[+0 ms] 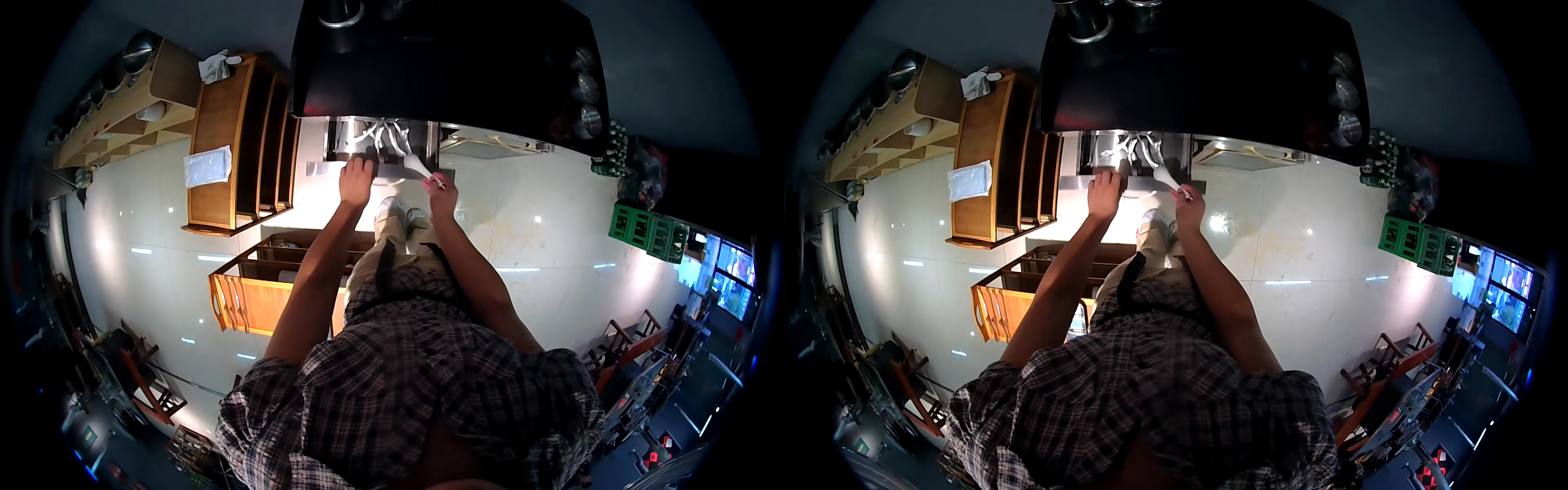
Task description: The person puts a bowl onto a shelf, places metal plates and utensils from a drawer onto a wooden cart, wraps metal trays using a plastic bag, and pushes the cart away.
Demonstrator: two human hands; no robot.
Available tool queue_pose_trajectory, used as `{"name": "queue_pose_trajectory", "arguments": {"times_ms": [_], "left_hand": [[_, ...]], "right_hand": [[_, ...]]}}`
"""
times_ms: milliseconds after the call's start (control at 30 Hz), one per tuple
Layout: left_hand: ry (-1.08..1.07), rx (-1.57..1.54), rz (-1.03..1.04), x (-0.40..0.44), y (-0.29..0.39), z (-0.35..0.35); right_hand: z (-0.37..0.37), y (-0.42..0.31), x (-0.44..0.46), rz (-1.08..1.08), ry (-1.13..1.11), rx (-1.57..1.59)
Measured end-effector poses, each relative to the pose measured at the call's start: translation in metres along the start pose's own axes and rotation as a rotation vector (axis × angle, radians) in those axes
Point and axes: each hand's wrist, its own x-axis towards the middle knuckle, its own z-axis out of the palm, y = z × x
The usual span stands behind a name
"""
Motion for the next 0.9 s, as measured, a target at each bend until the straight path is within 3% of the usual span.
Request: {"name": "queue_pose_trajectory", "arguments": {"times_ms": [100, 167, 233, 300, 400, 733, 900], "left_hand": [[0.03, -0.161, 0.066, 0.019, 0.009, 0.005], [-0.212, -0.141, 0.126, 0.022, 0.021, 0.001], [-0.37, -0.116, 0.04, 0.025, 0.024, 0.007], [-0.379, -0.069, -0.083, 0.029, 0.022, 0.014], [-0.545, -0.091, -0.122, 0.04, 0.019, 0.014], [-0.317, -0.296, -0.04, 0.095, 0.02, 0.033], [-0.508, -0.239, -0.082, 0.11, 0.017, 0.04]], "right_hand": [[-0.004, -0.017, -0.003, 0.072, 0.045, 0.17], [-0.008, -0.021, -0.001, 0.098, 0.071, 0.18], [-0.01, -0.025, 0.003, 0.134, 0.123, 0.245], [-0.012, -0.027, 0.005, 0.131, 0.146, 0.272], [-0.026, -0.024, 0.004, 0.143, 0.167, 0.285], [-0.04, -0.034, -0.002, 0.195, 0.141, 0.285], [-0.031, -0.047, 0.001, 0.181, 0.092, 0.294]]}}
